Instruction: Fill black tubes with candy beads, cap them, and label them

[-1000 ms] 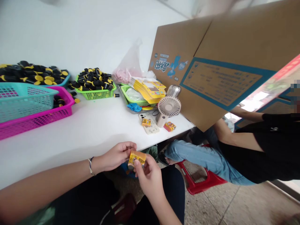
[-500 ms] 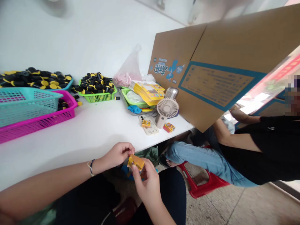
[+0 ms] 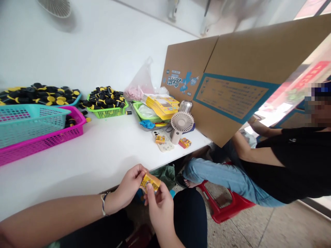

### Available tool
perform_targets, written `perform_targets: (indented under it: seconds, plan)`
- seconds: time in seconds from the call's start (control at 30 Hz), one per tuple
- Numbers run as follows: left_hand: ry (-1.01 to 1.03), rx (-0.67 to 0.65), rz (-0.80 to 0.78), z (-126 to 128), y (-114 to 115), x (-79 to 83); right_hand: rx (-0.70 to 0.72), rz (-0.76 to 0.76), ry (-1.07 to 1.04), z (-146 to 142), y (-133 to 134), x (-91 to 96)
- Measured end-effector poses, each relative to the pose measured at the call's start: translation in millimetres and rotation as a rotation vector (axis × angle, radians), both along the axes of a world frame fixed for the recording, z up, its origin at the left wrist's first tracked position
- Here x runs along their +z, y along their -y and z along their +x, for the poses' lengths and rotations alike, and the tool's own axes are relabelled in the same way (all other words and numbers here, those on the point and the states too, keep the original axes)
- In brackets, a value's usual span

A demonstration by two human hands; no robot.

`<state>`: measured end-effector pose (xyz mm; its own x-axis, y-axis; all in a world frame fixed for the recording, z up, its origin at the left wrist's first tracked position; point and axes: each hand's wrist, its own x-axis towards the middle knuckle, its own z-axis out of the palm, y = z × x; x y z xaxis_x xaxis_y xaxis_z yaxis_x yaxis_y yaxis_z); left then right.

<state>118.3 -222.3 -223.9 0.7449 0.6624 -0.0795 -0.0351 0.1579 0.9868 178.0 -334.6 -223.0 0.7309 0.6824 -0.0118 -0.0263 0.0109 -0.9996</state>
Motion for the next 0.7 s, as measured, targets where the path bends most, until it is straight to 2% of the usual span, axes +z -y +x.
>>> perform_targets:
  seconds: [0.17, 0.3, 0.4, 0.47, 0.53, 0.7]
  plan:
    - [0.030, 0.013, -0.002, 0, 1, -6.8, -0.073, 0.036, -0.071, -1, -5, -4.5]
    - [0.007, -0.049, 0.058, 1, 3, -11.8, -0.128, 0.071, -0.116, 7, -4, -4.5]
    - [-0.047, -0.111, 0.147, 7, -4, -7.2, -0.199, 0.104, -0.137, 19, 3, -5.8]
    - [-0.087, -0.154, 0.251, 19, -20, 2.2, -0.253, 0.124, -0.149, 29, 11, -8.2]
    - [-0.125, -0.173, 0.388, 39, -46, 15.3, -0.288, 0.135, -0.163, 37, 19, -11.2]
    - [-0.234, -0.145, 0.653, 109, -123, 41.6, -0.268, 0.133, -0.199, 40, 36, -18.2]
